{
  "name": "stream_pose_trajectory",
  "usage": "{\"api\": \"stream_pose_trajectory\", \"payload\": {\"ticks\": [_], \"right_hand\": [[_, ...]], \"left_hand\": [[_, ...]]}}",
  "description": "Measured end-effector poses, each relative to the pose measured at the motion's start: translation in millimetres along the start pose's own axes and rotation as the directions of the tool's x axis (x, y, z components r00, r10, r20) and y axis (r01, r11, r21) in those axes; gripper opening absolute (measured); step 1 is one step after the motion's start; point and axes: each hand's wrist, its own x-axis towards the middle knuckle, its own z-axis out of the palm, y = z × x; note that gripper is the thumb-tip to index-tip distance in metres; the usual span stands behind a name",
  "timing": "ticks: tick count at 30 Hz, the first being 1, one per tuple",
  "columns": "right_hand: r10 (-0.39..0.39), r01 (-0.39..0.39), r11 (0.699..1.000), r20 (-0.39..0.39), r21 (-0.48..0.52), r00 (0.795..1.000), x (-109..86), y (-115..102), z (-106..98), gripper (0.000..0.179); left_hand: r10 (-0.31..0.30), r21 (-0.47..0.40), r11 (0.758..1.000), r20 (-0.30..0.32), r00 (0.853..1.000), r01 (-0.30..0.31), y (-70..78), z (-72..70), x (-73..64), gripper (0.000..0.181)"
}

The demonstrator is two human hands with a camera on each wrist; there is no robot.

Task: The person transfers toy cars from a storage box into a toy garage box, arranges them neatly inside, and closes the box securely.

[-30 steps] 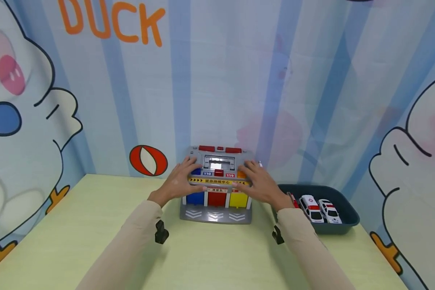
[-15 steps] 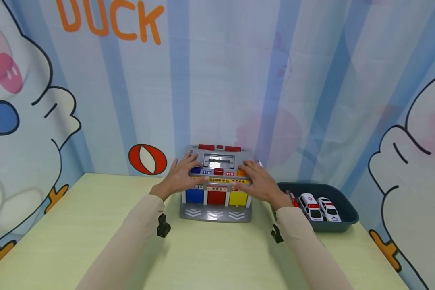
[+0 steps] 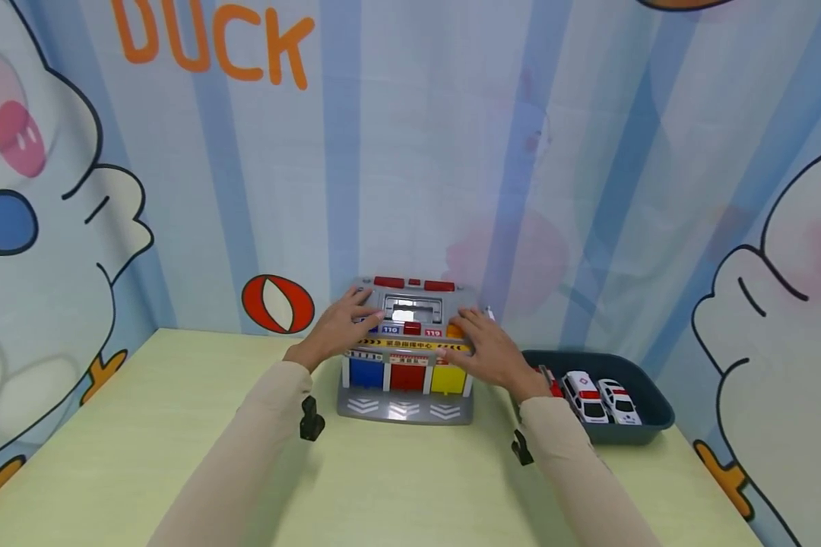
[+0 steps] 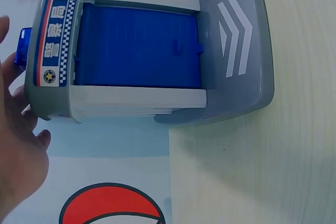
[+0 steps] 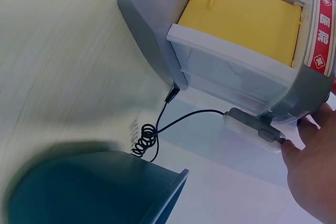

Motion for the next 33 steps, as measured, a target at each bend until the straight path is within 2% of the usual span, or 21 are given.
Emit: {"api": "stream_pose_trajectory", "payload": {"ticks": [5, 10, 20, 33], "right_hand": [[-0.001, 0.002, 1.000, -0.013, 0.013, 1.000, -0.4, -1.0, 1.4, 0.077], [0.012, -0.012, 1.000, -0.009, 0.012, 1.000, -1.8, -1.6, 2.4, 0.076], [0.006, -0.005, 1.000, -0.026, 0.012, 1.000, 1.1, -2.1, 3.0, 0.073], [0.003, -0.003, 1.000, -0.036, 0.010, 0.999, 1.3, -1.1, 4.4, 0.072]], "left_hand": [[-0.016, -0.049, 0.999, -0.002, 1.000, 0.016, -3.9, 0.3, 1.4, 0.057], [-0.015, -0.058, 0.998, -0.017, 1.000, 0.014, -5.8, 3.0, 0.8, 0.051], [0.007, -0.022, 1.000, -0.072, 0.997, -0.009, -6.3, 5.5, 0.6, 0.045], [0.021, 0.015, 1.000, -0.106, 0.994, -0.020, -6.7, 8.4, 0.0, 0.045]]}}
